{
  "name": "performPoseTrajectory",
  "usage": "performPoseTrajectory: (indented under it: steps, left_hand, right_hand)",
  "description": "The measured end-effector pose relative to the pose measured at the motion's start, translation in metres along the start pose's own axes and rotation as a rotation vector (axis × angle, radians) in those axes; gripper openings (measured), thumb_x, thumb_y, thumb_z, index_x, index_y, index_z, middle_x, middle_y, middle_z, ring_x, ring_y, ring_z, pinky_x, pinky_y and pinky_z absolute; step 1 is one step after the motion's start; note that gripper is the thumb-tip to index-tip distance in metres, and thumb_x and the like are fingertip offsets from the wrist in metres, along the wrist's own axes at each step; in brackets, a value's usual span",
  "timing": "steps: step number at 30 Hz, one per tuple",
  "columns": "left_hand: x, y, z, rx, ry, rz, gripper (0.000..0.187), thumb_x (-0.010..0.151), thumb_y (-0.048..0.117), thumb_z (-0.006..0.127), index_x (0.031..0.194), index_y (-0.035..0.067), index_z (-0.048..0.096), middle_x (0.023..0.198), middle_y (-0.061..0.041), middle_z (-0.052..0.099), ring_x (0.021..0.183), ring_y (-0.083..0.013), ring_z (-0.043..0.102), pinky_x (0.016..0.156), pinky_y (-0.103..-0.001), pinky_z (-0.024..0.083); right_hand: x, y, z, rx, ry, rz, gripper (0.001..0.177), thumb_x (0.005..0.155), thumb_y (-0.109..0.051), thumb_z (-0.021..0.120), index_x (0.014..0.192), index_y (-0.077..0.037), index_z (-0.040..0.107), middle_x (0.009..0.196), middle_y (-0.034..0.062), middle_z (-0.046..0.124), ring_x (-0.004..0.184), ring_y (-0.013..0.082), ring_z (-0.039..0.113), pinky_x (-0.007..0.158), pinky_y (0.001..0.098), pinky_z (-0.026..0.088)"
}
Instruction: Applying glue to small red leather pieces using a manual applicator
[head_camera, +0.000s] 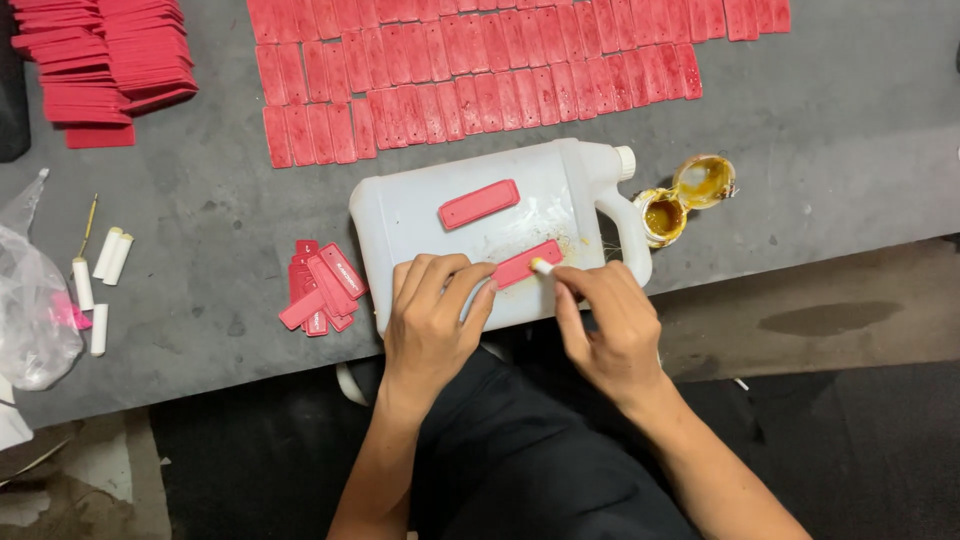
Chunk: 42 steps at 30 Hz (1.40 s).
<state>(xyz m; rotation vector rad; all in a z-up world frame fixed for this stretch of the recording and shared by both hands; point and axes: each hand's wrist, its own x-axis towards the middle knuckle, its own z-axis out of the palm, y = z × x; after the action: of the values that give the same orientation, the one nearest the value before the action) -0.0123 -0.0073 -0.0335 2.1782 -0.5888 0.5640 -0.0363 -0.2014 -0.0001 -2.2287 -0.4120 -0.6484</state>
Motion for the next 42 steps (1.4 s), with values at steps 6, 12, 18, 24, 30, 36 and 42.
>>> performPoseTrajectory:
  steps: [6,12,18,24,30,36,42]
  left_hand:
    - [0.006,0.008,-0.005,-0.037,0.068,-0.043,0.006,0.098,0.006,0.068,0.099,0.005,0.074,0.081,-0.006,0.062,0.074,-0.0237,0.061,0.074,-0.036,0.049]
    - [0.008,0.009,-0.008,-0.086,0.109,-0.079,0.018,0.102,0.002,0.056,0.107,0.001,0.073,0.084,-0.01,0.064,0.076,-0.0276,0.063,0.074,-0.038,0.049]
    - [0.01,0.009,-0.01,-0.106,0.112,-0.09,0.02,0.103,0.001,0.053,0.11,-0.001,0.071,0.086,-0.012,0.065,0.078,-0.0289,0.064,0.075,-0.039,0.05]
    - [0.009,0.009,-0.011,-0.16,0.115,-0.12,0.023,0.101,-0.004,0.051,0.112,-0.001,0.071,0.086,-0.012,0.065,0.078,-0.029,0.064,0.076,-0.039,0.051]
    - [0.007,0.007,-0.011,-0.209,0.143,-0.161,0.027,0.101,-0.007,0.046,0.113,-0.003,0.07,0.086,-0.012,0.065,0.077,-0.0283,0.064,0.077,-0.039,0.051]
    - [0.009,0.008,-0.012,-0.205,0.137,-0.154,0.028,0.1,-0.01,0.046,0.114,-0.003,0.069,0.085,-0.012,0.063,0.077,-0.0287,0.063,0.077,-0.039,0.052]
    - [0.01,0.008,-0.012,-0.206,0.13,-0.145,0.028,0.101,-0.009,0.046,0.115,-0.002,0.068,0.085,-0.011,0.062,0.078,-0.0283,0.064,0.078,-0.04,0.052]
  right_hand:
    - [-0.005,-0.008,0.011,-0.163,0.024,-0.041,0.011,0.094,0.005,0.07,0.102,0.003,0.076,0.076,0.0114,0.068,0.061,0.0279,0.062,0.06,0.0393,0.054]
    - [-0.001,-0.01,0.01,-0.201,0.039,-0.051,0.009,0.096,0.006,0.068,0.102,0.006,0.075,0.073,0.0112,0.064,0.061,0.0269,0.06,0.06,0.0385,0.052]
    - [-0.005,-0.018,0.015,-0.125,-0.027,-0.052,0.008,0.092,0.003,0.072,0.099,0.002,0.076,0.074,0.0128,0.067,0.062,0.0323,0.062,0.061,0.0407,0.053]
    - [0.0,-0.023,0.02,-0.155,-0.022,-0.03,0.011,0.093,0.006,0.071,0.102,0.004,0.077,0.076,0.0127,0.068,0.064,0.0303,0.064,0.061,0.0404,0.054]
    - [0.001,-0.022,0.018,-0.217,-0.003,-0.041,0.008,0.095,0.006,0.07,0.101,0.006,0.076,0.073,0.0123,0.064,0.063,0.0273,0.061,0.06,0.0387,0.052]
    - [0.005,-0.028,0.016,-0.191,-0.059,-0.032,0.008,0.092,0.003,0.071,0.097,0.003,0.077,0.072,0.0123,0.065,0.064,0.0284,0.061,0.06,0.0388,0.052]
    - [0.003,-0.024,0.021,-0.143,-0.073,-0.076,0.009,0.09,0.008,0.071,0.097,0.004,0.077,0.074,0.0131,0.065,0.064,0.0302,0.062,0.063,0.04,0.053]
